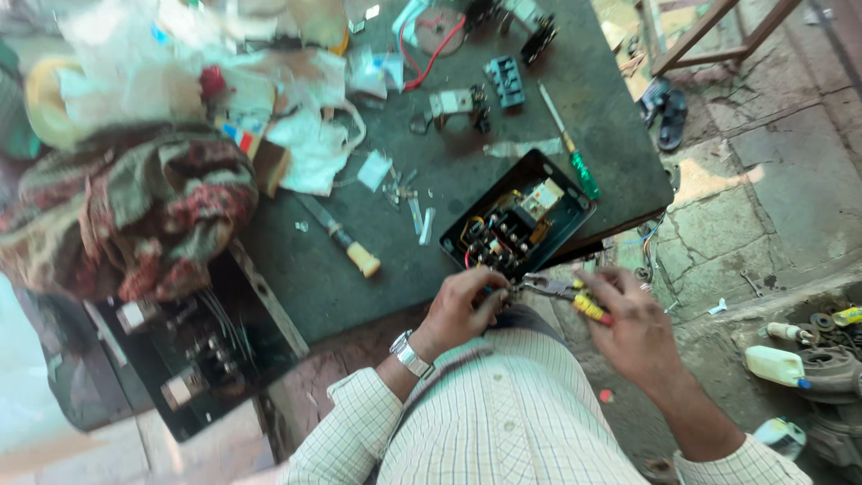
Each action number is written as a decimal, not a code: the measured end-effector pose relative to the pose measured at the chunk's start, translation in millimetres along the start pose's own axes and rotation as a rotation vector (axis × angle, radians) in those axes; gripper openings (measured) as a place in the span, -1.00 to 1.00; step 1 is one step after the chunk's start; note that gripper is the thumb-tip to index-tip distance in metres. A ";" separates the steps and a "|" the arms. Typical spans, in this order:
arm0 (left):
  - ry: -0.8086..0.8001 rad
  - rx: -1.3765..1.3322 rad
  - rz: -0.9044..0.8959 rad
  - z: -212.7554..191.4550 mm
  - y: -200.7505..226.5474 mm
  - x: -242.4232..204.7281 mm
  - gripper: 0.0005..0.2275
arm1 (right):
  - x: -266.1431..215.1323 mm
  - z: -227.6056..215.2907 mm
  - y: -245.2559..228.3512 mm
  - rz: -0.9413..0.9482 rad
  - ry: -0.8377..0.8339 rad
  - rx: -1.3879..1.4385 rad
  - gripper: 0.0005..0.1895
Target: The person repairs an electrical contactor by stripping wire ends with pliers and tightening terminal screws with a screwdriver. They repeatedly adjust wires and secure connections inside the contactor housing.
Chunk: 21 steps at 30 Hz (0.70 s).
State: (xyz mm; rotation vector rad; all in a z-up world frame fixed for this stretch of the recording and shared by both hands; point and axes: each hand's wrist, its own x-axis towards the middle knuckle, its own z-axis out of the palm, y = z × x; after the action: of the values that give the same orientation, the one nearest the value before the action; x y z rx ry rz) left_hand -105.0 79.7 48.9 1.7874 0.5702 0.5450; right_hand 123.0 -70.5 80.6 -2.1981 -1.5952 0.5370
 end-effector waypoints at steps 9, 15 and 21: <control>0.242 -0.264 -0.236 35.4 -5.7 -11.9 -0.92 | 12.1 -16.3 15.0 -0.319 0.179 -0.305 -0.20; 0.309 -0.213 -0.256 43.6 -0.8 -11.0 -0.91 | 27.8 -0.8 26.3 -0.407 0.158 -0.344 -0.21; 0.314 -0.166 -0.217 47.7 -2.7 -14.2 -0.92 | 30.0 5.3 41.8 -0.426 0.150 -0.309 -0.27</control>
State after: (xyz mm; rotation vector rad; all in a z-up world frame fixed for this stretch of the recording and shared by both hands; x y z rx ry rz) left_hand -86.7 36.3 32.5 1.4712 0.8967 0.7055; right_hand 162.9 -53.6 52.3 -1.9466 -2.0920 0.0000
